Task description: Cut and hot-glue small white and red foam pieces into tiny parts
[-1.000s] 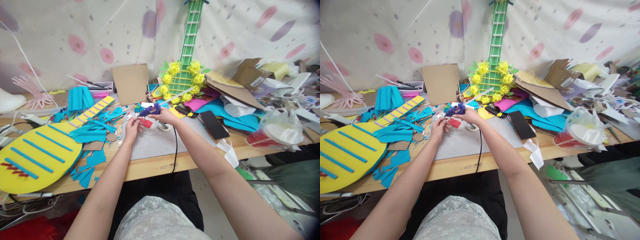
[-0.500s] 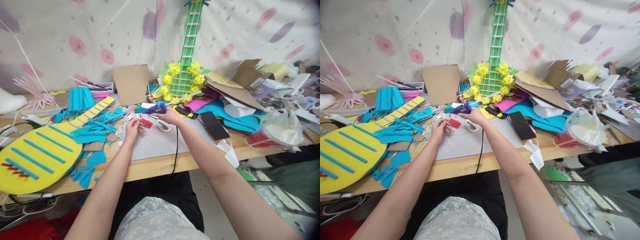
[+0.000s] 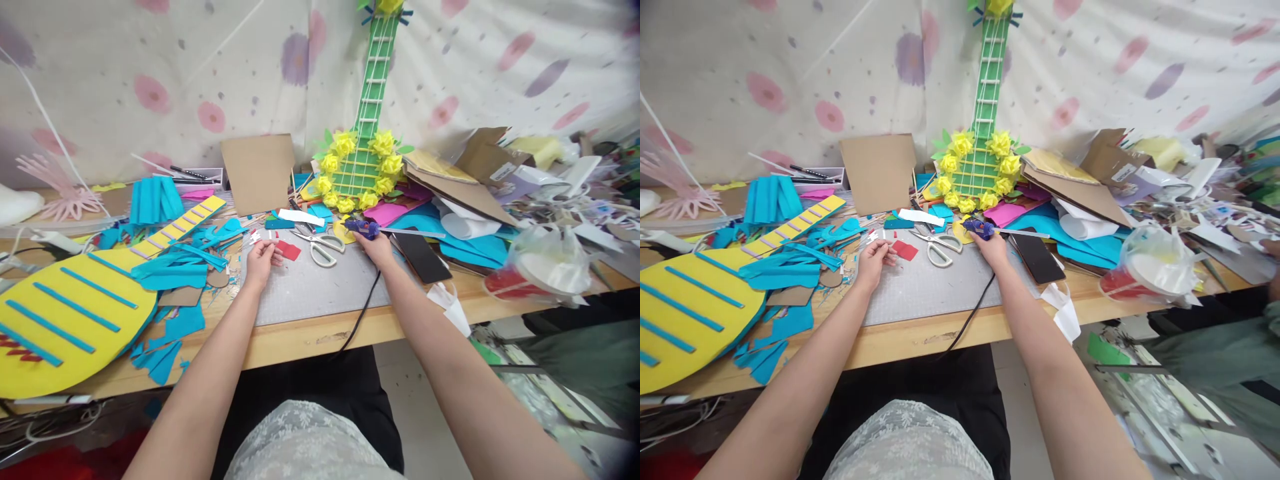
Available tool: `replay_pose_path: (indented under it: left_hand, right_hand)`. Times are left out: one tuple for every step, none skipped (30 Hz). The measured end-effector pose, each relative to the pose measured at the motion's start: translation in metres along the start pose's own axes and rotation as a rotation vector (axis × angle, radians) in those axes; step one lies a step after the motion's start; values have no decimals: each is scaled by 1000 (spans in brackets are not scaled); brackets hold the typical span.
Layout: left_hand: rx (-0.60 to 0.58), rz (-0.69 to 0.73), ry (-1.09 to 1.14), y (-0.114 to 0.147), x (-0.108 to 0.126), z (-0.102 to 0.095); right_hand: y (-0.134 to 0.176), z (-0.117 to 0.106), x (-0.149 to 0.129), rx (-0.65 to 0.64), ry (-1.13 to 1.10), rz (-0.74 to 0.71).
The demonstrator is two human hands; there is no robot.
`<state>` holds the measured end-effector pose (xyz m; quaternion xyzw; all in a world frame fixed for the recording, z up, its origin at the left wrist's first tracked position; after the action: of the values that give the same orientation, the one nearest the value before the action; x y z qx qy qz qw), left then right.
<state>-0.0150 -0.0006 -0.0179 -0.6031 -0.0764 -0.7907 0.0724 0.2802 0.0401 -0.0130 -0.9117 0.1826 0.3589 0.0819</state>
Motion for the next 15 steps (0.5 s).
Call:
replay_pose_path:
  left_hand:
    - [2,3,-2,0,0,0]
    - [3,9,-3,0,-1,0]
    - [3,16,-4,0,-1,-1]
    - [2,24,-4,0,0,-1]
    - [-2,28,-4,-1,0,-1]
    - [-7,27,-6,-1,2,-2]
    - [-12,22,-11,-2,4,-3]
    - [-17,13,-21,-3,6,-4]
    - [-21,5,-38,-4,10,-5]
    - [-22,2,-58,-6,13,-7]
    - [-20,1,-80,-8,17,-9]
    - [-20,6,-101,-11,21,-12]
    - [-18,4,-128,-14,24,-15]
    - [-13,-1,-156,-18,26,-18]
    - [-17,7,-183,-22,27,-21]
  right_hand:
    - [0,1,-1,-8,30,-3]
    - [-1,2,-3,-15,53,-9]
    - [-1,3,-4,-24,69,-15]
    - [-1,3,-5,-31,83,-21]
    - [-1,1,-6,-36,91,-34]
    - [0,0,-6,-39,100,-58]
    - [1,-3,-6,-32,118,-95]
    - [3,-6,-5,-7,150,-140]
    - [7,-9,-4,37,197,-185]
    - [11,-13,-4,93,253,-223]
    - [18,-16,-5,152,314,-246]
    - [25,-19,-7,197,367,-256]
    - [33,-20,-10,208,407,-259]
    - [42,-20,-15,184,429,-261]
    - [51,-18,-21,108,439,-263]
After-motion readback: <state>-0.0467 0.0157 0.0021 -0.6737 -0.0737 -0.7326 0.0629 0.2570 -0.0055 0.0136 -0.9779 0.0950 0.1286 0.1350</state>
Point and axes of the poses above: each hand's wrist, its own y-axis away from the middle knuckle, its own z-axis out of the palm, x = y × z, the point moved 1 cm from there along -y, towards the middle knuckle, and after that the axes turned 2 degrees about y, right-handed, at the moved point
